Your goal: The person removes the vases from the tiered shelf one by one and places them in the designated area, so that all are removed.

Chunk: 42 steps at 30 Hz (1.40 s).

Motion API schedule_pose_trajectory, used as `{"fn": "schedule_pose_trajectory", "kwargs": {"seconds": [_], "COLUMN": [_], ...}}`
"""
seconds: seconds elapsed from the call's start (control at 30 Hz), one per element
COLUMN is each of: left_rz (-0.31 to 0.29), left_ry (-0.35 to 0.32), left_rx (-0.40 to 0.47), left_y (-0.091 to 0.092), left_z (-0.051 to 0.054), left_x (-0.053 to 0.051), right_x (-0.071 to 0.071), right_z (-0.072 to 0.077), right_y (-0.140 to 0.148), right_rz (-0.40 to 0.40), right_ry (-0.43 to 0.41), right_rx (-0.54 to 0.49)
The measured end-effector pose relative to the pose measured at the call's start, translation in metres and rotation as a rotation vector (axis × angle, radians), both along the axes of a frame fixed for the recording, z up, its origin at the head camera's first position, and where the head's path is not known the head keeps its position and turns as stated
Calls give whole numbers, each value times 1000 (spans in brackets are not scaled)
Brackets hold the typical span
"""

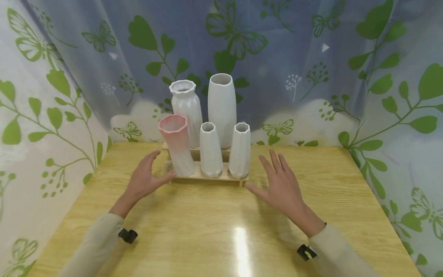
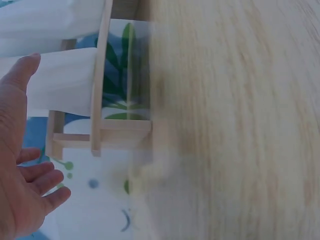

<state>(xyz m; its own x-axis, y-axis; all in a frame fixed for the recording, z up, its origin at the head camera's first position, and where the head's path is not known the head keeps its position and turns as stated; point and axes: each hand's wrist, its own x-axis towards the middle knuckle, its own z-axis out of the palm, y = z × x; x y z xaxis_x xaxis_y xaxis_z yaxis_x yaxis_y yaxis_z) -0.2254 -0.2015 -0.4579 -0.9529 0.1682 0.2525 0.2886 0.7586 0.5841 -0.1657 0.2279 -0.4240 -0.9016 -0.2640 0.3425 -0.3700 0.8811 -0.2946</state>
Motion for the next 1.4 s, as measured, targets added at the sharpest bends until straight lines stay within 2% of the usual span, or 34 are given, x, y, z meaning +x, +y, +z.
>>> {"fn": "schedule_pose_trajectory", "kwargs": {"seconds": [0.2, 0.37, 0.7, 0.97, 1.4], "left_rz": [-19, -39, -93, -124, -120], "left_ry": [-70, -99, -161, -214, -214], "left_rx": [30, 29, 53, 58, 93], "left_y": [-3, -5, -8, -8, -11], "left_z": [-9, -16, -30, -31, -35], "left_x": [-3, -7, -14, -15, -20], "right_x": [-7, -14, -26, -33, -49], "right_z": [9, 17, 34, 50, 71], "right_y": [-4, -7, -10, -15, -24], "right_rz": [-1, -2, -12, -13, -18], "right_ry": [-3, 15, -12, -41, -183], "right_rx": [-39, -62, -102, -131, -270]}}
